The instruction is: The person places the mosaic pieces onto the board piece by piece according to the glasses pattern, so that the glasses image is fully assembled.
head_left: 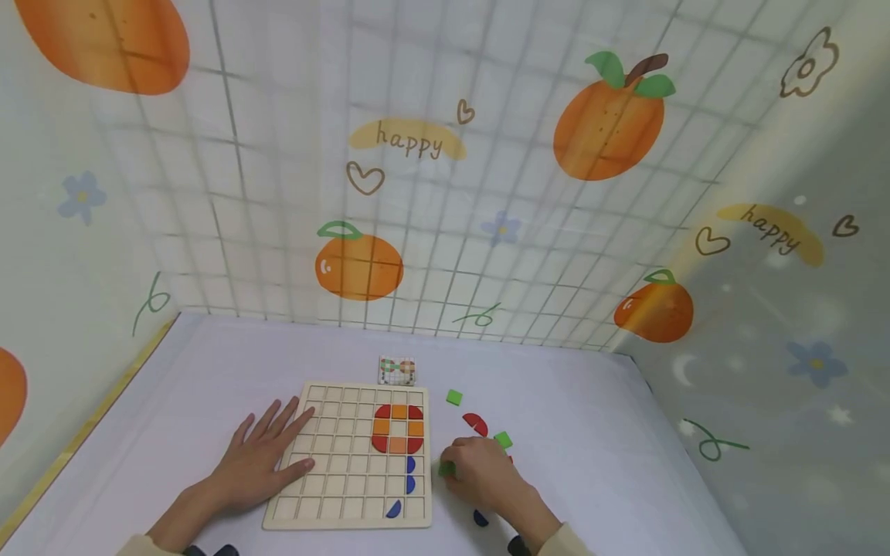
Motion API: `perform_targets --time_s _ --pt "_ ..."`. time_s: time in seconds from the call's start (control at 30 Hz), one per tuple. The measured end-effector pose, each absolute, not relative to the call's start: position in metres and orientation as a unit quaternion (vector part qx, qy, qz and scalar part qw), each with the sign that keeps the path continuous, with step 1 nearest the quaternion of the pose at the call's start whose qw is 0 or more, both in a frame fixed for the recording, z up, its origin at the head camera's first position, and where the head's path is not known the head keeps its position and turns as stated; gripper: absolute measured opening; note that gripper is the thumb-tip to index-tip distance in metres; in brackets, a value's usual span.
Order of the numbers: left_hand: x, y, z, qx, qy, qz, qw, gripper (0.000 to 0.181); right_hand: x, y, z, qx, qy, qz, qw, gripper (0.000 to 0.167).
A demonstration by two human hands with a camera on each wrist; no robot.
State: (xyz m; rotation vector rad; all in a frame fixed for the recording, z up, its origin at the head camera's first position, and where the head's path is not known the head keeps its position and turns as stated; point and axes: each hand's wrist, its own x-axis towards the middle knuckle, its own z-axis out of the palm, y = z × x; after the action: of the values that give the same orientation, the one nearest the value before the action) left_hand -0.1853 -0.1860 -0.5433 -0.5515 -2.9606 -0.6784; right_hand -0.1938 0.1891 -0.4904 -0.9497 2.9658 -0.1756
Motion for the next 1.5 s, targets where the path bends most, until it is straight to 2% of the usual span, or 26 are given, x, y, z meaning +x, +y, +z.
perform_targets --time_s 0.23,0.63,0.9,1.13,1.37,1.5 --pt "-0.185 -0.185 -0.539 -0.183 -0.957 -0.221 0.035 0.079 -0.226 0.171 -0.480 -0.316 0.947 -0.048 -0.036 0.015" --pt "-0.184 -0.183 -0.545 -0.193 -0.954 -0.226 0.034 0.078 -0.255 0.098 -0.493 -0.436 0.890 -0.069 -0.111 0.014" --pt "-0.183 -0.183 -0.544 -0.198 -0.954 -0.219 0.044 0.078 -0.255 0.082 -0.497 -0.458 0.884 -0.041 -0.083 0.014" --pt "-0.184 -0.187 -0.543 -0.191 -0.957 -0.214 0.042 0.079 -0.256 0.080 -0.496 -0.461 0.880 -0.010 -0.110 0.010" --pt "-0.184 -0.188 -0.542 -0.187 -0.957 -0.216 0.041 0.078 -0.261 0.079 -0.495 -0.447 0.890 -0.048 -0.080 0.007" --pt "-0.184 -0.188 -0.543 -0.184 -0.958 -0.216 0.039 0.078 -0.260 0.087 -0.494 -0.441 0.892 -0.051 -0.080 0.007"
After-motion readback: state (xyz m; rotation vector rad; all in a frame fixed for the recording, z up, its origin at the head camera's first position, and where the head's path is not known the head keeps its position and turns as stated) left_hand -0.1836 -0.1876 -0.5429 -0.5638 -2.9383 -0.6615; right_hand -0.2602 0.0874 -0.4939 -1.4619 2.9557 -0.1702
